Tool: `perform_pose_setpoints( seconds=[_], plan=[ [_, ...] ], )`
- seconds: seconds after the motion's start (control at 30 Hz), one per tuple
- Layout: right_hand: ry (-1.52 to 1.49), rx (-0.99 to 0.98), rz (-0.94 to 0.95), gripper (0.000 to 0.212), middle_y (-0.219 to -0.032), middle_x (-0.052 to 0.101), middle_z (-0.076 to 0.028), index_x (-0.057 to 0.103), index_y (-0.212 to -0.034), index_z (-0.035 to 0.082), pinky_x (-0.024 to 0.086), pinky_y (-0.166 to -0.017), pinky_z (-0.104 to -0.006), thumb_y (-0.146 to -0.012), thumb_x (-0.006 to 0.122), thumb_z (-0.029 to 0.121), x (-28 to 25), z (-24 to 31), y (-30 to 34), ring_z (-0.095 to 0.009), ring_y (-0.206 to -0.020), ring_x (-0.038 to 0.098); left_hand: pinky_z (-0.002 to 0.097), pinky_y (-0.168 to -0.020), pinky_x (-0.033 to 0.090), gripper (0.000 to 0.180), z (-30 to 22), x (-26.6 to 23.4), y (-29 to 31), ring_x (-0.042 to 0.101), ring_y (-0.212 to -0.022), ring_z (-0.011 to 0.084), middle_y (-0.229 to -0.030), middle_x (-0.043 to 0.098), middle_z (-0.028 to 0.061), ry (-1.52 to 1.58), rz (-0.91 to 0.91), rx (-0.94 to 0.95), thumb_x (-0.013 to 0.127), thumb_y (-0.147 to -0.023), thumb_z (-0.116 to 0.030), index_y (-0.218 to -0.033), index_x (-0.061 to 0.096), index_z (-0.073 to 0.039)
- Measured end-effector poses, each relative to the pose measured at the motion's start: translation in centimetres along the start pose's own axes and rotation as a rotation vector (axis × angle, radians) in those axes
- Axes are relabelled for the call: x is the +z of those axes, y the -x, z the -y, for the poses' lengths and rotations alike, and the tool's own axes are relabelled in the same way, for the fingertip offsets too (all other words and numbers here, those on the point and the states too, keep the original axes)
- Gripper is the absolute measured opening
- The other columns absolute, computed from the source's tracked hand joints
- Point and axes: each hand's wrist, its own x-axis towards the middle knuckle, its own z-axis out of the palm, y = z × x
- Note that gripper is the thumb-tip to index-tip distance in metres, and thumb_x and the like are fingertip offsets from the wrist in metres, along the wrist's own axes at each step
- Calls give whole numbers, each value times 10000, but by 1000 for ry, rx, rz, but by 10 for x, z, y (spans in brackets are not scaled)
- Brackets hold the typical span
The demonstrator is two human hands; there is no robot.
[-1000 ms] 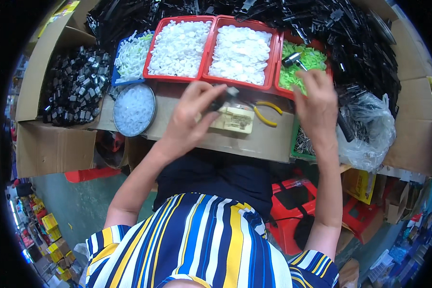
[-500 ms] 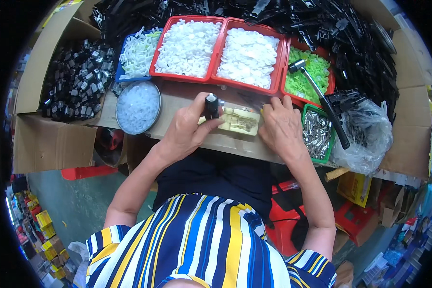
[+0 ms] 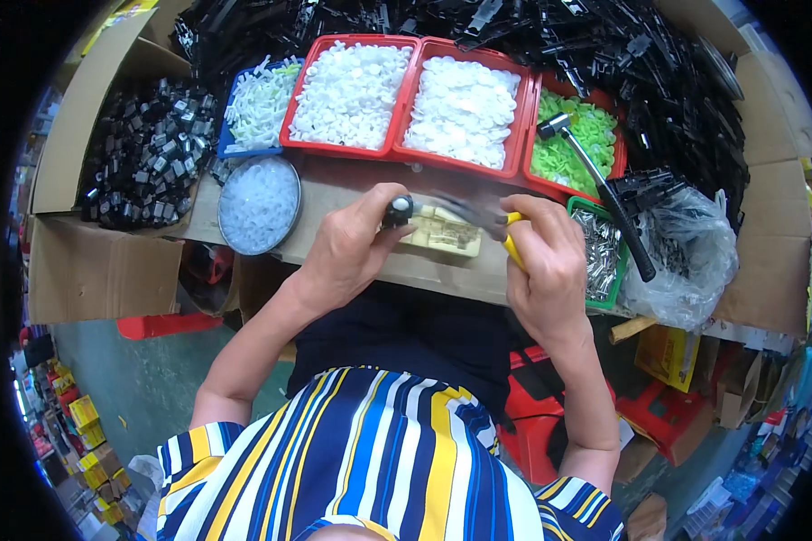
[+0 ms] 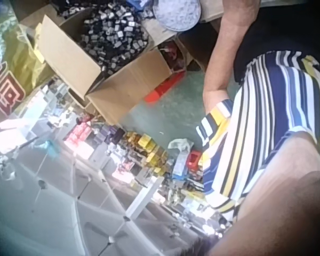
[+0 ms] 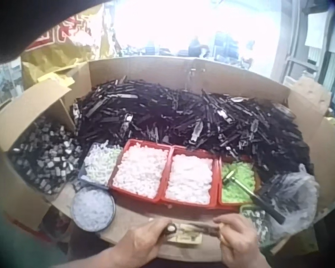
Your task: Assembling small plastic components into a base unit using a mold, small hammer, and pliers.
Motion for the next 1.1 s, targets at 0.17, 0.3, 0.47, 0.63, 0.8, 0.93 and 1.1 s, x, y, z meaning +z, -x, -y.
perform_pose_setpoints(
  seconds=[0.17, 0.3, 0.47, 0.63, 0.8, 0.93, 1.1],
  plan=[
    [36, -48, -37, 181, -1140, 619, -160, 613, -856, -18, 438, -927, -425, -686, 607, -80, -3, 16, -5, -353, -1059, 596, 418, -661, 532, 360, -10, -5, -5, 669, -817, 384, -895, 632, 207, -4, 38, 17, 671, -834, 54, -1147, 503, -5],
    [56, -62, -1, 195, -1088, 606, -155, 609, -860, -14, 440, -903, -429, -677, 622, -79, -1, 17, -4, -339, -1021, 598, 417, -666, 533, 384, -12, -7, -2, 669, -826, 382, -897, 628, 219, -27, 78, 42, 673, -823, 64, -1164, 505, 6],
    [7, -27, 46, 205, -965, 576, -152, 549, -817, -9, 464, -792, -418, -648, 622, -99, 5, 13, -2, -330, -898, 598, 353, -682, 519, 322, -11, -3, 5, 671, -808, 270, -883, 641, 153, 224, 78, -85, 670, -883, -43, -1170, 536, 16],
    [-92, -53, 62, 218, -903, 558, -163, 511, -799, -12, 468, -735, -413, -632, 589, -127, 12, 16, -1, -356, -844, 589, 220, -622, 450, 317, -17, 6, 18, 556, -690, 84, -808, 572, 15, 817, 134, -443, 532, -1026, -293, -1137, 575, 1],
    [-125, -37, 125, 215, -911, 575, -169, 506, -795, -15, 474, -713, -414, -635, 594, -129, 8, 13, 4, -361, -830, 598, 202, -534, 400, 292, -12, -1, 19, 491, -594, 63, -754, 536, 5, 983, 240, -529, 533, -1023, -287, -1054, 581, 0],
    [-191, -26, 171, 213, -910, 589, -171, 503, -784, -15, 482, -688, -406, -637, 606, -129, 5, 11, 9, -363, -812, 605, 203, -452, 358, 252, -8, -6, 15, 450, -521, 51, -683, 500, -2, 1321, 403, -616, 531, -1022, -263, -912, 561, -37],
    [-248, -36, 168, 212, -908, 595, -168, 505, -772, -14, 482, -677, -399, -632, 613, -129, 2, 14, 12, -355, -800, 608, 220, -427, 363, 316, 0, 1, 21, 423, -479, 99, -674, 495, 51, 1939, 654, -631, 476, -1033, -312, -922, 544, -25]
  ],
)
